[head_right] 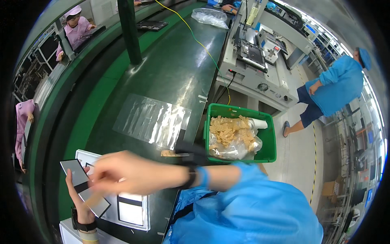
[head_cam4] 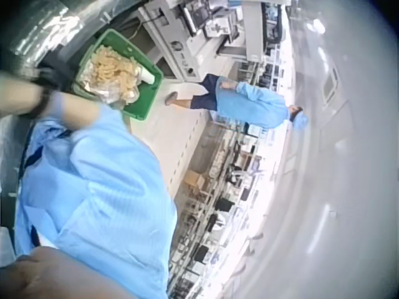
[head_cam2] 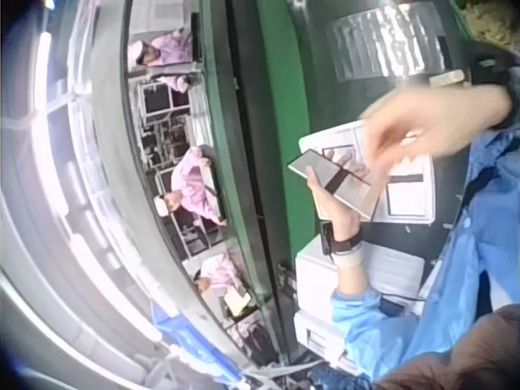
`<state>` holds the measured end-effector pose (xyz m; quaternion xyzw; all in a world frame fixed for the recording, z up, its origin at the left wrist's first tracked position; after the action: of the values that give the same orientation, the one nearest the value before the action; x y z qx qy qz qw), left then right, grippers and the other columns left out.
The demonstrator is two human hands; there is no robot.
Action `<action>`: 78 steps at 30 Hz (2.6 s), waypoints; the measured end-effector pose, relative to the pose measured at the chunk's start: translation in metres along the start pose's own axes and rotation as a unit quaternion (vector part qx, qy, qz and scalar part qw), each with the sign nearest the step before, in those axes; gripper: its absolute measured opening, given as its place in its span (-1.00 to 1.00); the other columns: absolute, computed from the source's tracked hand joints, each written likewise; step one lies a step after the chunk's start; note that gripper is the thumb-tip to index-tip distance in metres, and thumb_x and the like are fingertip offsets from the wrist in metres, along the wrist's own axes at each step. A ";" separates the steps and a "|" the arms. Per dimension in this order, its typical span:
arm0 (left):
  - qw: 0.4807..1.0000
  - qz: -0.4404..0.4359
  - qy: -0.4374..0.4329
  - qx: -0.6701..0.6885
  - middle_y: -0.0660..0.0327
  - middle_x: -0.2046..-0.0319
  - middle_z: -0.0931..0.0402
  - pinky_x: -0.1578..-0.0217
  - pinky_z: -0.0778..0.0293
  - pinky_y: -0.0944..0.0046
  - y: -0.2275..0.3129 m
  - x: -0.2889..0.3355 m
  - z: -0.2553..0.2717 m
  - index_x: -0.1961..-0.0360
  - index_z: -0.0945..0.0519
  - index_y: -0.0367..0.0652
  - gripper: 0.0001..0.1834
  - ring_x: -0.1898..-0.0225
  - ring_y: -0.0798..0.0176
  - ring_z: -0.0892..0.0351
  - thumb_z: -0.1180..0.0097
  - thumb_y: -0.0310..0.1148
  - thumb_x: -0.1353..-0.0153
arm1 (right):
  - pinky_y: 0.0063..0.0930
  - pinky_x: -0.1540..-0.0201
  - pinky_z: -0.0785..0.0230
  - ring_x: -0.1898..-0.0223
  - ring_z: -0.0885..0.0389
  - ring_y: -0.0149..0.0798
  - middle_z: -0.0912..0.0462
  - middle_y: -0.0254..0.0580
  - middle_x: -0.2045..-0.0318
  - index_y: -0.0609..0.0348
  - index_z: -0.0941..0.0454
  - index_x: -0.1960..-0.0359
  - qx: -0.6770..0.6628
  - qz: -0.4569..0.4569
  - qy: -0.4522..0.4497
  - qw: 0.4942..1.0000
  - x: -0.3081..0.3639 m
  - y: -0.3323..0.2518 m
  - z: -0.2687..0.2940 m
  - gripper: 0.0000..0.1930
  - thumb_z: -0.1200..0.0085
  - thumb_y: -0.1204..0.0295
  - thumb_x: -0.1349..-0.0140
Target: Assembling components and batteries into electronic device chassis at a factory assembly line.
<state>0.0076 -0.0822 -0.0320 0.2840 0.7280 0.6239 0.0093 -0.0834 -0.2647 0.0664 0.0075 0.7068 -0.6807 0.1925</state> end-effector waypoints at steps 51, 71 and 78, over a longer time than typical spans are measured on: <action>0.828 -0.317 -0.055 -0.459 0.02 0.10 -0.65 0.02 -0.58 0.18 0.043 0.031 -0.060 -0.16 -0.49 -0.33 -0.08 0.09 0.07 -0.69 -0.62 -0.08 0.19 | -0.64 0.38 -0.34 0.41 -0.52 -0.61 -0.61 -0.45 0.50 0.20 -0.67 0.40 0.290 -0.130 0.427 0.847 0.174 0.032 0.202 -0.82 -0.22 0.42 -0.38; 0.801 -0.267 0.075 -0.531 -0.04 0.20 -0.61 0.12 -0.56 0.02 0.035 0.030 -0.036 -0.16 -0.46 -0.30 -0.36 0.08 -0.10 -0.62 -0.39 -0.22 -0.12 | -0.50 0.31 -0.39 0.38 -0.56 -0.39 -0.63 -0.26 0.44 0.27 -0.70 0.38 0.320 -0.001 0.093 0.943 -0.064 0.025 0.077 -0.92 -0.36 0.53 -0.16; 0.848 -0.143 -0.009 -0.510 0.17 0.40 -0.69 0.36 -0.57 0.16 0.006 0.011 -0.034 -0.08 -0.56 -0.27 -0.50 0.40 0.14 -0.67 -0.33 -0.22 -0.19 | -0.50 0.28 -0.35 0.35 -0.55 -0.35 -0.59 -0.27 0.41 0.24 -0.75 0.33 0.460 0.133 0.268 0.836 -0.071 -0.018 0.175 -0.91 -0.33 0.63 -0.11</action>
<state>-0.0118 -0.1081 -0.0153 0.1378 0.3397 0.8967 0.2481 0.0236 -0.4174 0.1036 0.3717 0.3280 -0.8665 0.0588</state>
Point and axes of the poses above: each hand's wrist, its own x-axis away from the middle knuckle, its own z-axis out of the back of the hand, y = z × x, the point moved 10 cm from there along -x, towards the middle knuckle
